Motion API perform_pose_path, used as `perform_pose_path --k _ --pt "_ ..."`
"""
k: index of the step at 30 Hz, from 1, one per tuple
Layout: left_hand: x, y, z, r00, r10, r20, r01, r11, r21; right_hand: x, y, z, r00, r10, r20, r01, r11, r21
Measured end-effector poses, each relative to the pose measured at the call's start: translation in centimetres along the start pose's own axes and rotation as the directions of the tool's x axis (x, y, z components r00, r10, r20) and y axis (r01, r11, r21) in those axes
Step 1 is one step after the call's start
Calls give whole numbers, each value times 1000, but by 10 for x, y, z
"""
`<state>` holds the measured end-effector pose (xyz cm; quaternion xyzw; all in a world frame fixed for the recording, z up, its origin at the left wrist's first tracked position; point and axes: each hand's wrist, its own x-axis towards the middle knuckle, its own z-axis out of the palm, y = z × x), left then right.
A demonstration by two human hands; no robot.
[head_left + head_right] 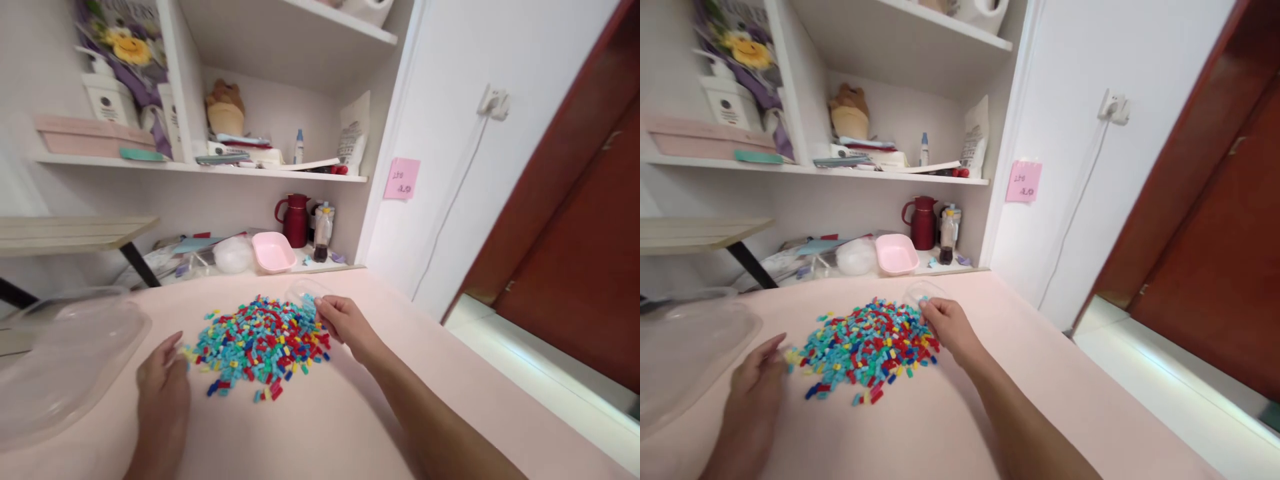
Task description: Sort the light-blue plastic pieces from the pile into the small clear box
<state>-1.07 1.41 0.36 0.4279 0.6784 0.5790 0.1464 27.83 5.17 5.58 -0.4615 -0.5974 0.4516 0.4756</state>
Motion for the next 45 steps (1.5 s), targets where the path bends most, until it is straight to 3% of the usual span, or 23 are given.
perform_pose_path --k 3,7,9,14,17,20,24,27,30,33,37,45 --pt "-5 4 1 990 -81 112 97 985 -141 -3 -1 25 988 5 151 2 999 -47" --pt "-18 21 2 934 -153 324 266 902 -340 -5 -7 46 963 -110 248 152 975 -160" --pt "-24 27 5 903 -125 411 304 861 -407 -6 -6 45 957 -147 251 204 954 -219" --pt "-42 37 15 839 5 544 326 797 -509 -19 9 35 979 -132 157 172 945 -278" --pt "-48 41 16 802 50 596 364 750 -552 -29 18 32 958 -224 182 274 903 -331" --pt "-40 39 13 858 36 513 332 723 -606 -34 24 27 918 -346 195 396 833 -386" --pt "-19 21 9 972 -102 209 214 744 -633 -33 30 20 889 -421 183 454 753 -475" --pt "-10 8 11 971 -224 82 229 780 -582 -32 33 19 886 -419 197 458 737 -496" --pt "-10 7 14 974 -209 91 227 852 -473 -33 36 24 891 -392 231 455 753 -475" --pt "-13 12 14 974 -194 114 222 911 -349 -39 38 32 860 -361 360 496 755 -428" --pt "-15 17 11 975 -187 120 213 942 -260 -48 39 42 840 -258 478 502 704 -503" --pt "-18 20 12 976 -184 120 207 954 -216 -48 44 42 908 -164 387 389 673 -628"
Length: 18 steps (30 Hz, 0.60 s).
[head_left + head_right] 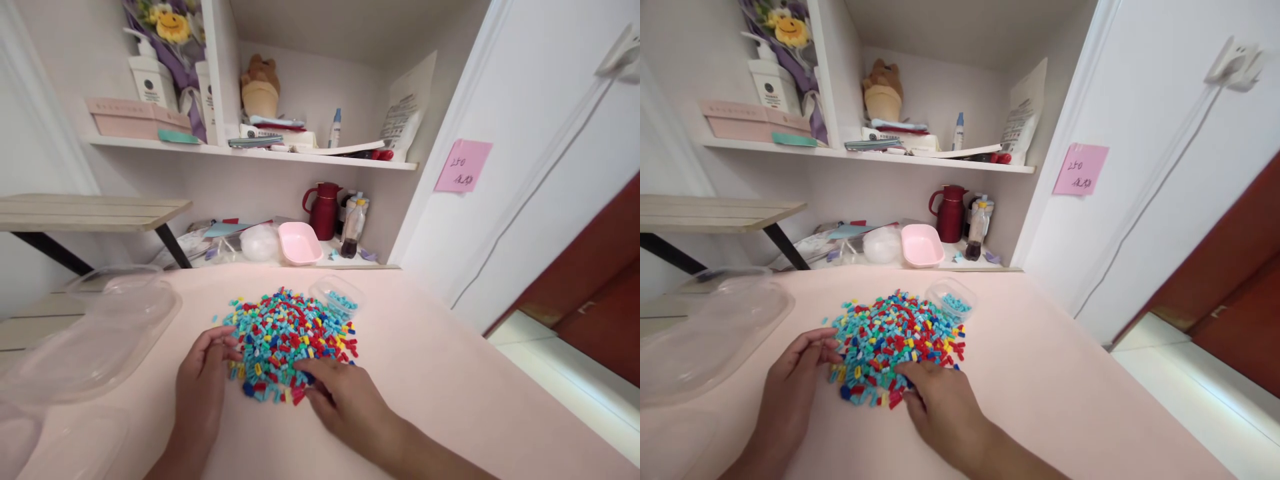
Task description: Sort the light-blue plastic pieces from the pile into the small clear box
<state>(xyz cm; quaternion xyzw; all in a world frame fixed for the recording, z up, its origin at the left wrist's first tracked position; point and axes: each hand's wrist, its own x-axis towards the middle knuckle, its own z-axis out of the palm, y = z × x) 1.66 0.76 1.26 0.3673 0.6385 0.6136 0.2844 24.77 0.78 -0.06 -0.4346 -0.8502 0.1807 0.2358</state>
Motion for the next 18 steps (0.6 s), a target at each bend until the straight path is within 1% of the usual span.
perform_pose_path --k 6,11,13,16,18 --pt "-1 3 0 1000 17 9 -18 1000 20 2 -1 0 999 44 -2 -44 998 51" --pt "0 3 1 1000 -7 2 7 1000 -16 4 1 0 995 90 -41 -82 983 166" --pt "0 3 2 1000 -18 -3 18 999 -31 5 2 -1 994 94 -58 -80 973 216" --pt "-1 4 1 1000 -15 -4 15 999 -32 7 3 -4 993 71 -90 -43 959 280" --pt "-1 5 0 1000 -21 -3 20 999 -40 8 5 -6 994 66 -89 -33 944 328"
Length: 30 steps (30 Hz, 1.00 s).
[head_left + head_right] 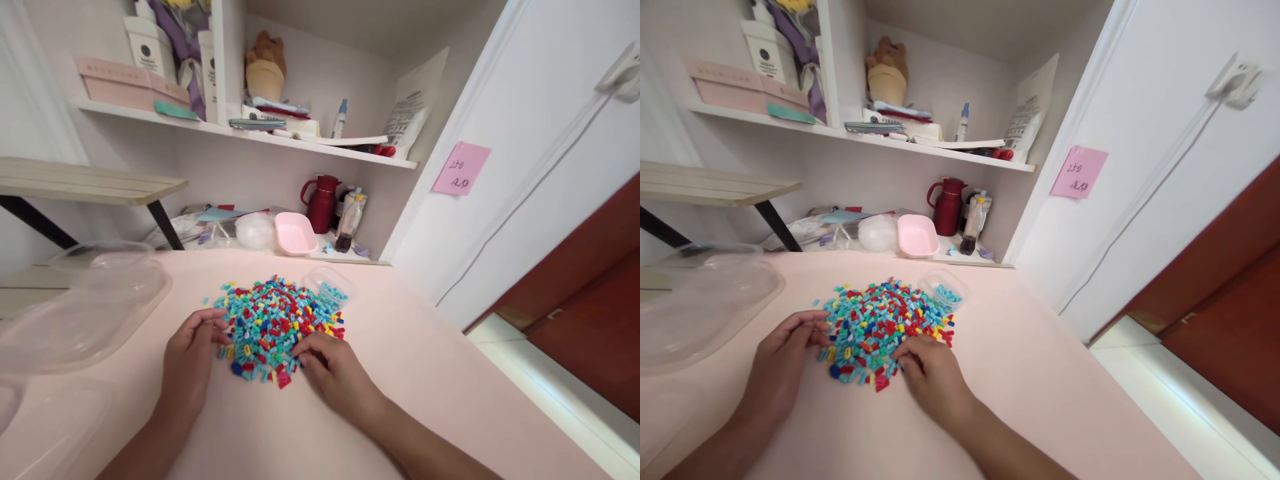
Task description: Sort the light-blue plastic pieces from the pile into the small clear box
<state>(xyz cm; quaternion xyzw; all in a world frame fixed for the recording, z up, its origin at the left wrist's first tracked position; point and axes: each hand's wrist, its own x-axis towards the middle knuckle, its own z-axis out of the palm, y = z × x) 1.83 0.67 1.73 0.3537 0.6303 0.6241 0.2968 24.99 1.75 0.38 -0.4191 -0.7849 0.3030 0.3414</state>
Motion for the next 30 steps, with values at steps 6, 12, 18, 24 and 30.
perform_pose_path --k 6,12,18,24,30 --pt "0 0 0 1000 5 0 -5 1000 -21 1 3 -10 1000 11 -12 -10 999 38" --pt "1 -2 0 1000 11 14 -10 1000 -18 -3 -1 -16 1000 1 10 -1 999 -44" --pt "0 -3 0 1000 9 21 -9 1000 -8 -6 1 -11 997 -26 70 36 989 -146" --pt "2 -5 0 999 19 44 -20 999 28 -7 2 -7 997 -49 58 60 977 -205" --pt "0 0 -1 999 4 33 -5 1000 18 -2 0 -10 1000 -19 -2 19 992 -122"
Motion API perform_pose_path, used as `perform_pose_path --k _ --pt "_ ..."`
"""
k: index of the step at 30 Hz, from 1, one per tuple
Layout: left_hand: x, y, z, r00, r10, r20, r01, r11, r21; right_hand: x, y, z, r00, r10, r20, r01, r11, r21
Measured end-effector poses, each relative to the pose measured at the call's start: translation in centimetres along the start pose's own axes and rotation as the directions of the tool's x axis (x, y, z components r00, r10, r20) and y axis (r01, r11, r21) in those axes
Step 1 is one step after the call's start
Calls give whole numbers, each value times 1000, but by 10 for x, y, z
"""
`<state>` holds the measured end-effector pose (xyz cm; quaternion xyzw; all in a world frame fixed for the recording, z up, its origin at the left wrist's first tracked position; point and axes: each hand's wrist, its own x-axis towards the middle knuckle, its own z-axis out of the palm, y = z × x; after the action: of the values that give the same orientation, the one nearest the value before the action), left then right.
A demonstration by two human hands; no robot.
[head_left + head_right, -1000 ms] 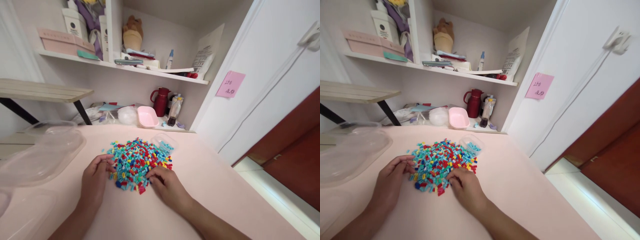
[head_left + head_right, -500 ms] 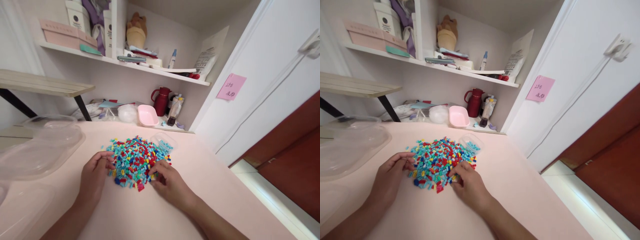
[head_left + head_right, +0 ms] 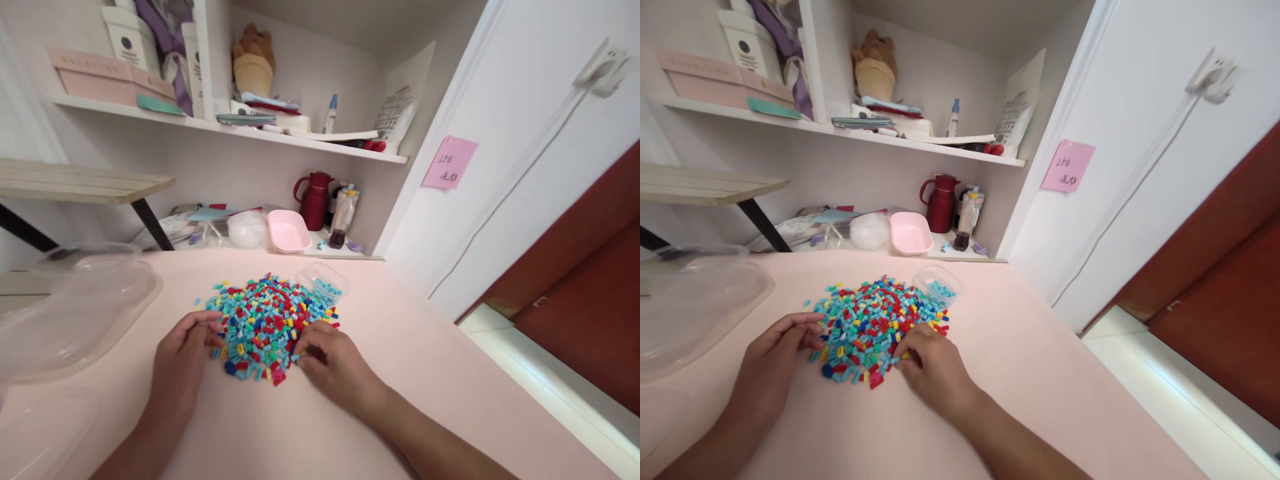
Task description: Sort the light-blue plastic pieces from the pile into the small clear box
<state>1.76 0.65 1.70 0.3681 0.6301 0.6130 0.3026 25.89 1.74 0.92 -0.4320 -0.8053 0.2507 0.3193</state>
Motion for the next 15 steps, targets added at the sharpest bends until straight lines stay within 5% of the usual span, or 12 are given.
perform_pose_path --k 8,11,15 --pt "2 -8 -5 999 -44 -2 44 998 37 12 10 -19 961 194 -198 -115 930 350" --pt "3 -9 -5 999 -41 25 40 998 58 17 17 -36 894 268 -359 -79 883 462" --pt "0 -1 -3 999 -39 27 38 997 60 29 32 -52 793 293 -534 -78 918 388"
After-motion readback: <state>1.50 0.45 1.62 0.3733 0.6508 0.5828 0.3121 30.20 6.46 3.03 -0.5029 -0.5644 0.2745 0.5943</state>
